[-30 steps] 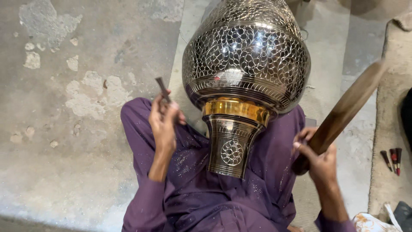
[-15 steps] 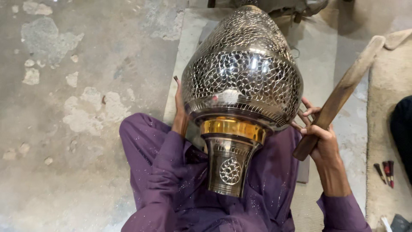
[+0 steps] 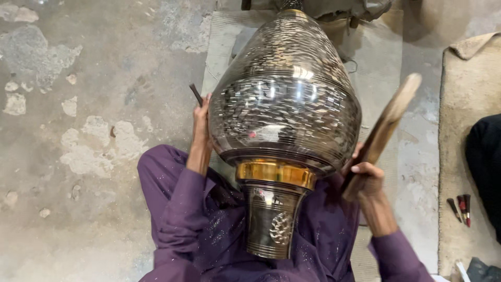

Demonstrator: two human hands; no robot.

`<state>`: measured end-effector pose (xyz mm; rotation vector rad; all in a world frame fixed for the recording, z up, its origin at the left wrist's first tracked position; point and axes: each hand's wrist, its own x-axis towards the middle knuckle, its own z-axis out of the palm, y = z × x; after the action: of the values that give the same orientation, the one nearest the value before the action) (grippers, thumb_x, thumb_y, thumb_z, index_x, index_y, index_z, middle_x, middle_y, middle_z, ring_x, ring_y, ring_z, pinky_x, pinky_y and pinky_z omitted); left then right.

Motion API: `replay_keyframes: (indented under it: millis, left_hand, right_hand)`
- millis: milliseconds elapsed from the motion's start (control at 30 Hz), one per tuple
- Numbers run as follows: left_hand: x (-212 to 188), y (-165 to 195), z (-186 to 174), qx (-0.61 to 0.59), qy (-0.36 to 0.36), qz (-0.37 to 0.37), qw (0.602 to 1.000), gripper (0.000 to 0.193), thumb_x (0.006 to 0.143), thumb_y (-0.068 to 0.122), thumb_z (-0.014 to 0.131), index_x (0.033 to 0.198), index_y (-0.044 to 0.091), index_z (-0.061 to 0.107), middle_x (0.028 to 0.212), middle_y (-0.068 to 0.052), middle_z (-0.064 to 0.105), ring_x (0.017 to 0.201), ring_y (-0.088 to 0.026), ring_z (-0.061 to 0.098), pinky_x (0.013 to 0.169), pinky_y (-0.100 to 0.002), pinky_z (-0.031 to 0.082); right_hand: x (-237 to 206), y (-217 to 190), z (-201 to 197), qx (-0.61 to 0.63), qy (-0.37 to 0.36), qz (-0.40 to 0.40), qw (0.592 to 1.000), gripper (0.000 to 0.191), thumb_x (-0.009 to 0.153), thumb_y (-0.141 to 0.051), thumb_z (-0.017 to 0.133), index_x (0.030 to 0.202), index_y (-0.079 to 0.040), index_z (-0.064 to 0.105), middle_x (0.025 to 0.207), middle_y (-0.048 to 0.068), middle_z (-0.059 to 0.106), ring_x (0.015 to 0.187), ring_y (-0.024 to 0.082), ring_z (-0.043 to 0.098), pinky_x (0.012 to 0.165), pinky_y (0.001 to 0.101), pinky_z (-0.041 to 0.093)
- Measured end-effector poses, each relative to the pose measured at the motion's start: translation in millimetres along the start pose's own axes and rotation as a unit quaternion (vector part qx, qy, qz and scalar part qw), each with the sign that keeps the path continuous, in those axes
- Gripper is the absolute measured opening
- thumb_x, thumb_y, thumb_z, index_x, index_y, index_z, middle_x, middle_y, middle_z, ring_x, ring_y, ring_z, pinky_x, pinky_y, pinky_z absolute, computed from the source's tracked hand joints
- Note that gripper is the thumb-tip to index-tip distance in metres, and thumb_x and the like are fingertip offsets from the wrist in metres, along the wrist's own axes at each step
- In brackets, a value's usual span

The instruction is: The person sits on the floor with a large engraved brass vase held between their legs and hammers a chisel against its surface using a wooden mallet, repositioning the chisel around the vase's neck and shoulder to carve decorative patterns into the metal.

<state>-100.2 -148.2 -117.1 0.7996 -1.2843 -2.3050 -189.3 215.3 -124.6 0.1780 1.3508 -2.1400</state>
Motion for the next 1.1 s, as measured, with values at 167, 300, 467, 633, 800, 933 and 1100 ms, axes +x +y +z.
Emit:
replay_keyframes:
  millis: [167,300,467,633,800,933,1100]
  left_hand:
    - [4,28,13,0.034,-0.01,0.138,0.99,0.019,0.101,0.031,0.067,0.095,0.015,0.058,0.112,0.001,0.071,0.107,-0.012,0.065,0.106,-0.041,0.05]
    - [1,39,22,0.133,0.012,0.195,0.972,0.022,0.108,0.029,0.067,0.11,0.007,0.071,0.087,0.004,0.056,0.092,-0.01,0.067,0.105,-0.03,0.059]
    - [-2,37,22,0.078,0.026,0.189,0.978,0.025,0.106,0.028,0.066,0.111,0.004,0.07,0.08,0.009,0.049,0.064,-0.003,0.038,0.06,-0.019,0.036]
    - [-8,27,13,0.144,0.04,0.216,0.965,0.034,0.105,0.036,0.065,0.115,0.005,0.072,0.073,0.009,0.044,0.064,-0.004,0.045,0.061,-0.022,0.04]
    - [-40,17,-19,0.226,0.063,0.268,0.934,0.04,0.11,0.048,0.059,0.093,0.012,0.061,0.077,0.007,0.055,0.074,-0.008,0.06,0.068,-0.027,0.056]
    - [-100,15,-44,0.259,0.043,0.12,0.957,0.051,0.111,0.054,0.032,0.092,0.013,0.054,0.071,0.003,0.054,0.06,-0.01,0.046,0.054,-0.025,0.038]
    - [-172,16,-25,0.306,-0.076,0.117,0.942,0.038,0.111,0.039,0.037,0.12,0.007,0.055,0.086,-0.005,0.072,0.077,-0.017,0.072,0.07,-0.032,0.06]
  right_hand:
    - [10,36,21,0.085,0.083,-0.02,0.993,0.008,0.077,-0.01,0.059,0.082,-0.005,0.062,0.071,0.008,0.065,0.065,0.02,0.065,0.065,0.0342,0.059]
    - [16,43,31,0.12,0.001,0.004,0.993,0.005,0.082,-0.008,0.063,0.084,-0.005,0.066,0.075,0.004,0.067,0.061,0.015,0.062,0.061,0.0301,0.055]
    - [14,32,37,0.13,-0.016,0.059,0.99,0.012,0.076,-0.004,0.062,0.087,-0.003,0.065,0.078,0.006,0.068,0.066,0.016,0.066,0.065,0.03,0.058]
    - [5,24,29,0.015,0.04,0.057,0.997,0.02,0.078,-0.003,0.057,0.097,0.002,0.063,0.086,0.011,0.07,0.076,0.02,0.069,0.071,0.0309,0.061]
    - [-12,23,14,-0.03,-0.048,-0.053,0.997,0.023,0.08,0.006,0.064,0.101,-0.001,0.054,0.099,0.01,0.062,0.082,0.021,0.062,0.078,0.0343,0.054]
    - [-35,20,7,-0.244,0.032,-0.073,0.966,0.032,0.067,0.005,0.064,0.094,-0.004,0.05,0.129,0.01,0.064,0.116,0.023,0.069,0.093,0.0471,0.059]
    - [-74,27,3,-0.415,0.002,-0.303,0.858,0.039,0.075,0.005,0.066,0.109,-0.011,0.053,0.127,0.02,0.057,0.12,0.034,0.059,0.116,0.0522,0.047]
